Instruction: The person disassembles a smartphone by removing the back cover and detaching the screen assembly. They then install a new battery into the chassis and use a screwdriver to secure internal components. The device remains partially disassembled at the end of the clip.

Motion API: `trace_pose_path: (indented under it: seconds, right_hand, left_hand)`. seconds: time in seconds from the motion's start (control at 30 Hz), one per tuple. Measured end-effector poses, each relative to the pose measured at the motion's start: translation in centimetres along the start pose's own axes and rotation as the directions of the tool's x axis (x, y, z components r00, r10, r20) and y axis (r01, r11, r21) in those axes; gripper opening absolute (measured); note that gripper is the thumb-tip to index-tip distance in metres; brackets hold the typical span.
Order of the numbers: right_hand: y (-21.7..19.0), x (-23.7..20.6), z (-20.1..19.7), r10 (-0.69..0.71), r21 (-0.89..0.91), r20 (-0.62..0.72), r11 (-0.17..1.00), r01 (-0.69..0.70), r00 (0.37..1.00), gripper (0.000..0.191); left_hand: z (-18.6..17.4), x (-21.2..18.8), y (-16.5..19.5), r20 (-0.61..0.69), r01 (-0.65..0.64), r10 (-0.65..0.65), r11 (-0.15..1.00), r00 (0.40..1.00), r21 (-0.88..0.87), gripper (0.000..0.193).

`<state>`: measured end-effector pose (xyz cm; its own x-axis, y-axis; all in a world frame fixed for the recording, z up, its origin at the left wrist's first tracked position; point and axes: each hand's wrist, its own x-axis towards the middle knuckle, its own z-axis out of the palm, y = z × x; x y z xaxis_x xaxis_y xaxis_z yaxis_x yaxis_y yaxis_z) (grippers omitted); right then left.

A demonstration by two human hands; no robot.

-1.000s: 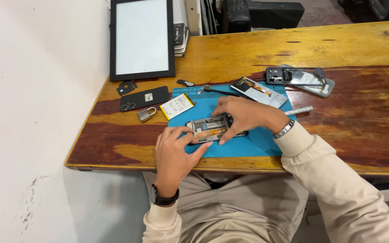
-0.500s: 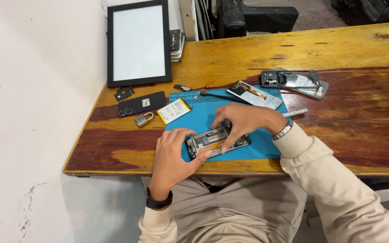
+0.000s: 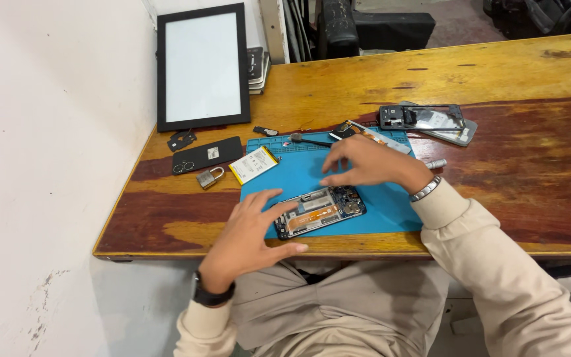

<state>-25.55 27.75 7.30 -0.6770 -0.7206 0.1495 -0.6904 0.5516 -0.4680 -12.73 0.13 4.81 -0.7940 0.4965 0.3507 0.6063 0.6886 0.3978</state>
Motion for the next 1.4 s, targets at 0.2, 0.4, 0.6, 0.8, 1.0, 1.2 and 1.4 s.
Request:
trace_pose_path:
  seconds: [0.2, 0.4, 0.6, 0.8, 1.0, 1.2, 1.4]
  right_hand:
    - [-0.6, -0.3, 1.0, -0.218, 0.197, 0.109, 0.961, 0.194, 0.970, 0.023]
    - [-0.9, -0.6, 1.2, -0.153, 0.115, 0.166, 0.984, 0.135, 0.974, 0.030]
    - [0.0, -0.7, -0.2, -0.046, 0.072, 0.062, 0.997, 0.042, 0.997, 0.047]
    - [2.8, -1.2, -2.9, 0.092, -0.054, -0.329, 0.992, -0.116, 0.940, 0.040]
    - [4.9, -1.7, -3.4, 0.268, -0.025, -0.445, 0.950, -0.311, 0.855, 0.039]
    - [5.3, -1.2, -2.5, 0.476, -0.164, -0.289, 0.830, -0.532, 0.831, 0.063]
    - [5.6, -0.8, -2.1, 0.468, -0.157, -0.211, 0.850, -0.502, 0.858, 0.061]
  left_hand:
    - [1.6, 1.0, 1.1, -0.112, 0.048, -0.040, 0.996, 0.993, 0.070, 0.063]
    - [2.1, 1.1, 1.2, -0.169, 0.045, -0.031, 0.996, 0.985, 0.081, 0.059]
    - [2.2, 1.3, 0.9, -0.109, 0.017, -0.012, 0.999, 0.994, 0.048, 0.066]
    - [1.5, 1.8, 0.1, -0.155, 0.045, -0.050, 0.998, 0.987, -0.037, 0.077]
    - [1.4, -0.4, -2.3, -0.305, 0.032, -0.221, 0.854, 0.926, -0.520, 0.060]
    - [5.0, -0.3, -2.8, -0.177, -0.159, -0.431, 0.077, 0.885, -0.984, 0.057]
    - [6.8, 2.4, -0.7, -0.011, -0.167, -0.387, -0.374, 0.922, -0.912, 0.054]
